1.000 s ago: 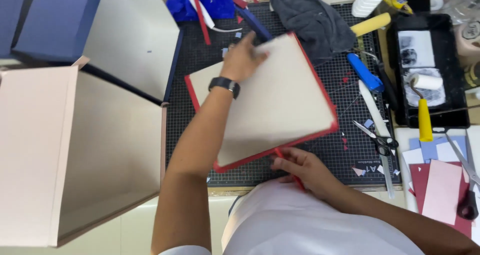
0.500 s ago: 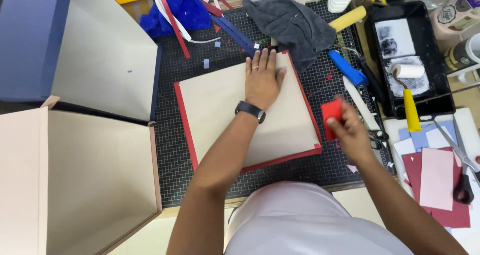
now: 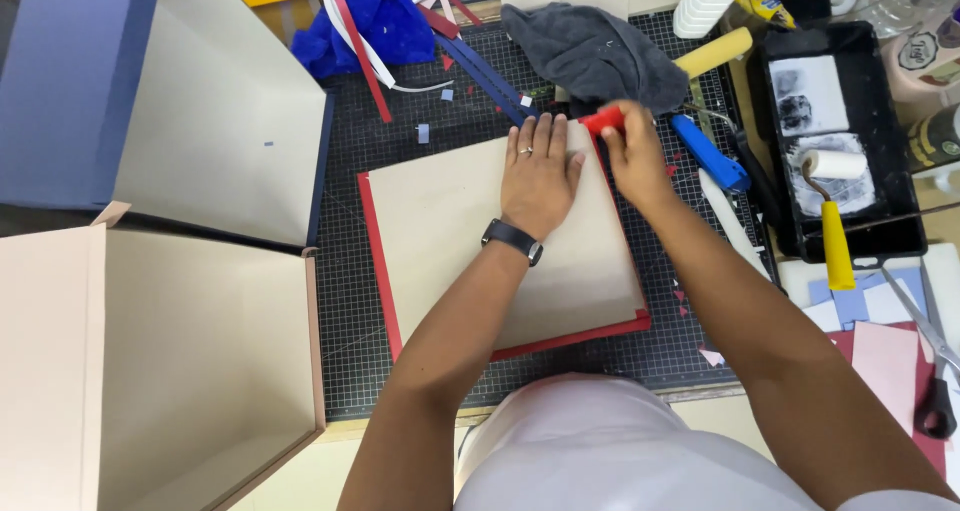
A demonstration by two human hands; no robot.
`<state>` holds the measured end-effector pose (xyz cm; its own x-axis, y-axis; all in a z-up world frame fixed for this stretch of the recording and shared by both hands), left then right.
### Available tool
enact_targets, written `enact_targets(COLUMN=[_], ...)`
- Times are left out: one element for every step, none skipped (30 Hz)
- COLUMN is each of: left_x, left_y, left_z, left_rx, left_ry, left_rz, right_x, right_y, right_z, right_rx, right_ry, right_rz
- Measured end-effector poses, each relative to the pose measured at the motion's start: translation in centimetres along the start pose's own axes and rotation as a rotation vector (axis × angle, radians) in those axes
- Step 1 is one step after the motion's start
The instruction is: The person applies red tape to the edges of a rectangular board, smoothing it with a roller and trimming excess with scissors. The person works on one side of the board, pressing the tape along the perimeter and cutting off overhangs.
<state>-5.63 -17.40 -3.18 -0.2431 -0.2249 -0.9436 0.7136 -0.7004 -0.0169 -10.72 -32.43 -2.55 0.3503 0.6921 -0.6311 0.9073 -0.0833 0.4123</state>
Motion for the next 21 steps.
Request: enact_targets(left_x=[0.0, 0.2, 0.4, 0.2, 0.2, -0.1, -0.2, -0.1, 0.0, 0.0, -0.1, -0.3, -0.1, -0.2, -0.3, -0.3, -0.3, -0.4, -0.2, 0.0, 0.2], left_y=[0.1, 0.1, 0.0, -0.1, -0.2, -0.1, 0.2, 0.0, -0.1, -0.3, -0.5, 0.0, -0.1, -0.2, -0.3, -0.5, -0.7, -0.3, 0.0, -0.1, -0.1], left_z=[-0.1, -0.2, -0.2, -0.1, 0.0, 0.1, -0.1, 0.0, 0.2, 0.0, -0.1, 0.1, 0.5, 0.3, 0.1, 0.0, -0.2, 0.1, 0.2, 0.0, -0.2], left_rx=[-0.003, -0.006, -0.009, -0.012, -0.015, -0.019, -0.021, -0.018, -0.016, -0.017, -0.018, -0.005, 0.008, 0.003, -0.002, -0.005, -0.012, -0.009, -0.002, -0.003, -0.003], left_ry=[0.002, 0.009, 0.016, 0.015, 0.013, 0.01, 0.009, 0.009, 0.009, 0.008, 0.013, 0.018, 0.017, 0.003, -0.011, -0.012, -0.001, 0.011, 0.01, 0.004, -0.001], left_rz=[0.002, -0.023, -0.048, -0.051, -0.067, -0.075, -0.071, -0.06, -0.048, -0.056, -0.055, -0.048, -0.049, -0.038, -0.027, -0.035, -0.025, -0.008, -0.009, -0.023, -0.037], right_x=[-0.1, -0.1, -0.1, 0.0, -0.2, -0.5, -0.1, 0.2, 0.5, 0.8, 1.2, 1.0, 0.1, -1.0, -1.9, -1.0, -0.4, -0.3, -1.0, -1.2, -1.4], right_y=[1.0, 1.8, 2.5, 2.3, 2.0, 2.2, 2.4, 2.2, 1.9, 2.3, 2.7, 3.4, 2.6, 2.2, 1.9, 1.0, 0.1, -0.6, -0.6, -0.6, -0.6], right_z=[0.1, 0.2, 0.3, 0.3, 0.2, 0.2, 0.4, 0.7, 1.0, 1.2, 1.2, 1.5, 0.7, -0.2, -1.2, -1.9, -2.5, -2.9, -2.8, -2.9, -3.0], right_rx=[-0.004, -0.003, -0.002, -0.001, -0.006, -0.017, -0.021, 0.002, 0.024, 0.03, 0.013, -0.005, 0.001, 0.001, 0.002, 0.009, 0.02, 0.026, 0.029, 0.029, 0.03], right_ry=[0.002, -0.048, -0.099, -0.096, -0.079, -0.065, -0.066, -0.064, -0.062, -0.059, -0.064, -0.08, -0.087, -0.075, -0.061, -0.058, -0.021, 0.007, 0.002, -0.005, -0.012], right_rz=[0.0, -0.02, -0.04, -0.043, -0.016, 0.012, 0.01, 0.013, 0.015, 0.013, -0.012, -0.027, -0.019, 0.079, 0.177, 0.172, 0.201, 0.239, 0.243, 0.23, 0.217])
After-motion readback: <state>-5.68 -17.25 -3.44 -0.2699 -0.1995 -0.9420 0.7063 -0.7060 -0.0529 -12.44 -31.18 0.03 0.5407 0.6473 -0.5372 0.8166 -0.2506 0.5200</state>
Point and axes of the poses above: each hand's wrist, its own y-axis towards the middle knuckle, its own x-axis out of the palm, z = x × y, the point moved 6 cm from there along y, towards the middle knuckle, and after that the axes turned 12 degrees about -z, right-handed, at the moved point
